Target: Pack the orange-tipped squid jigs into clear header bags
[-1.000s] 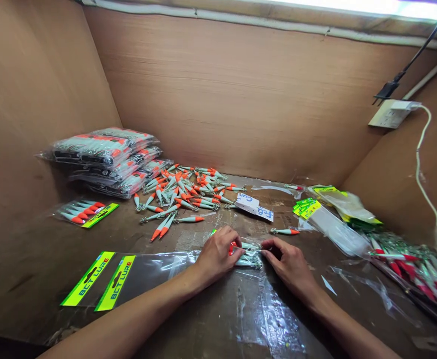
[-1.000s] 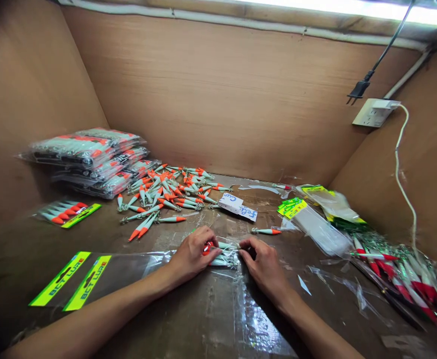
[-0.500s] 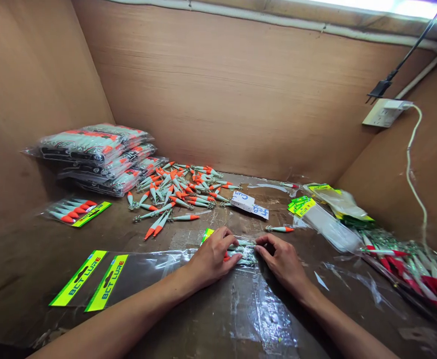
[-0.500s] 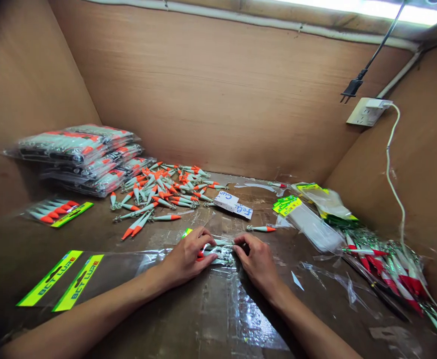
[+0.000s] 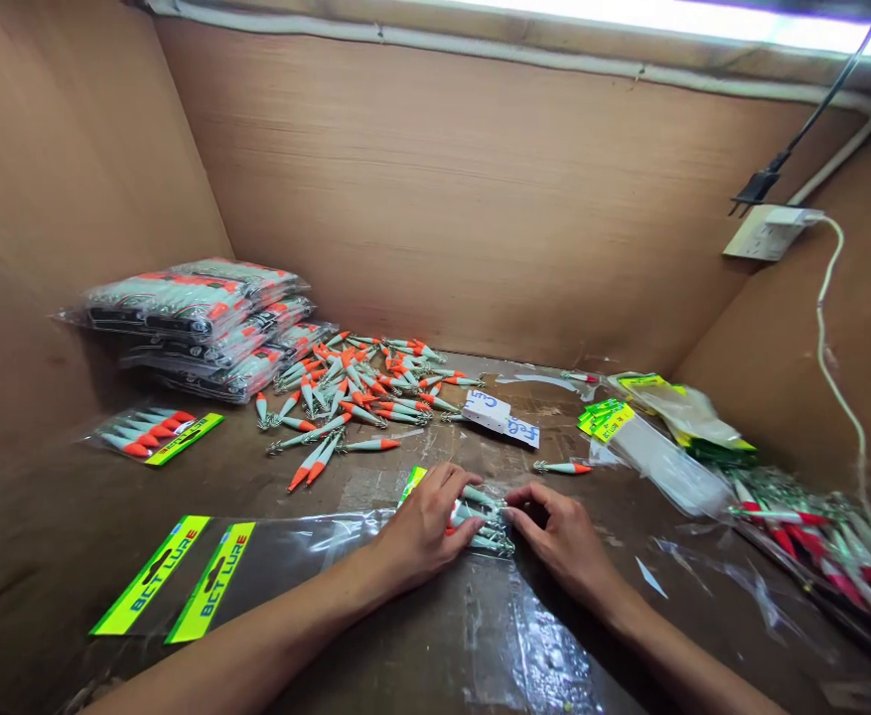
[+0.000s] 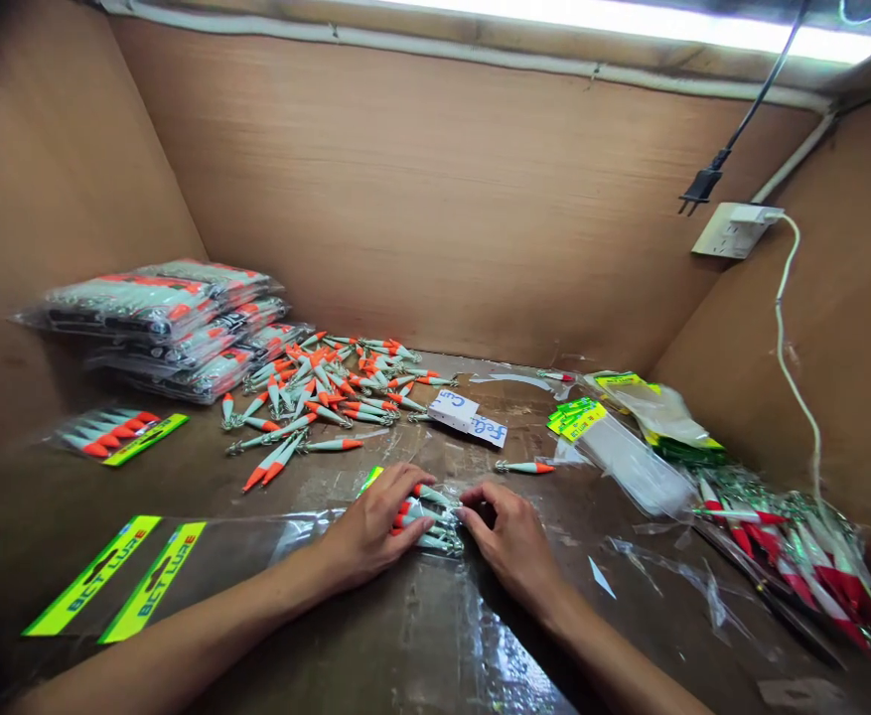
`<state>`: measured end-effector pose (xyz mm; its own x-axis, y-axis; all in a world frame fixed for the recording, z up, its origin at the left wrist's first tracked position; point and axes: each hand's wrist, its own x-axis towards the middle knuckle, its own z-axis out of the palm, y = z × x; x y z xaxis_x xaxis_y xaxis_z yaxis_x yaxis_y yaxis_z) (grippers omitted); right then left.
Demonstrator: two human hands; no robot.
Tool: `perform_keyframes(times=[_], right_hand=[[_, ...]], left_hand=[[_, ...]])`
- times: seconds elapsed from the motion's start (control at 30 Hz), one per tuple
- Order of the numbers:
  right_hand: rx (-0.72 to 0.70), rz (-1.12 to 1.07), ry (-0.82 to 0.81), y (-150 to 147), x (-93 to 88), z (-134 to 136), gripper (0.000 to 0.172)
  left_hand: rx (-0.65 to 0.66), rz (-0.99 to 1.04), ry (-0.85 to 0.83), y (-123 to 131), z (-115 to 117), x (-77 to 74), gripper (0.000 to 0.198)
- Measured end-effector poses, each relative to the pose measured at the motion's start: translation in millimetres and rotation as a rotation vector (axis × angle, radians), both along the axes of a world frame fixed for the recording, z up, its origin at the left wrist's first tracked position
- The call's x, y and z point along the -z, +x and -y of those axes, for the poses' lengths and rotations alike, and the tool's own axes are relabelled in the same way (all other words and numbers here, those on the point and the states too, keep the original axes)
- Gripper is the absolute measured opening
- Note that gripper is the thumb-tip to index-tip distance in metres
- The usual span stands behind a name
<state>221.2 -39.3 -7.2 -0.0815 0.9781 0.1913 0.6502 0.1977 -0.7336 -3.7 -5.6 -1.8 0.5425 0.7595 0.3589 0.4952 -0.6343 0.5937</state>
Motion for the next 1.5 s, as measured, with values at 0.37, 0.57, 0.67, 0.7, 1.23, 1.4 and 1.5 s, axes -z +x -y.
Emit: perform_keyframes(times=[0.37,0.57,0.67,0.7,1.23,1.4,1.5], right_hand=[[0.019,0.010,0.008,2.6,2.9,-3.5,0.018],[0.005,-0.031,0.047,0.4,3.5,-0.7,0.016],[0.004,-0.038,0.058,0.6,4.3,-0.3,0.015],[0.004,-0.041,0.055,0.7,4.8,-0.4,0.015],[0.073,-0.021,0.084,0.3,4.4,-5.0,0.012],[-0.020,0.005,0.101,5.6,1.4,-2.6,0.010],[-0.051,-0.015,0.085,7.6,0.6,-1.5,0.012]], left_hand=[[-0.130,-0.130,0.015,3.3,-13.2,3.0,0.026],[-0.094,-0.204,0.001,12.1,-16.7,-7.9,0.026],[-0.103,-0.189,-0.005,18.0,-19.3,-9.5,0.019],[-0.110,-0.171,-0.016,19.4,-19.9,-9.3,0.017],[-0.140,0.029,-0.068,24.1,-14.2,-8.1,0.015],[-0.115,-0.190,-0.015,1.5,-4.9,-16.1,0.048],[-0.024,-0.310,-0.041,-17.6,3.0,-20.9,0.064]])
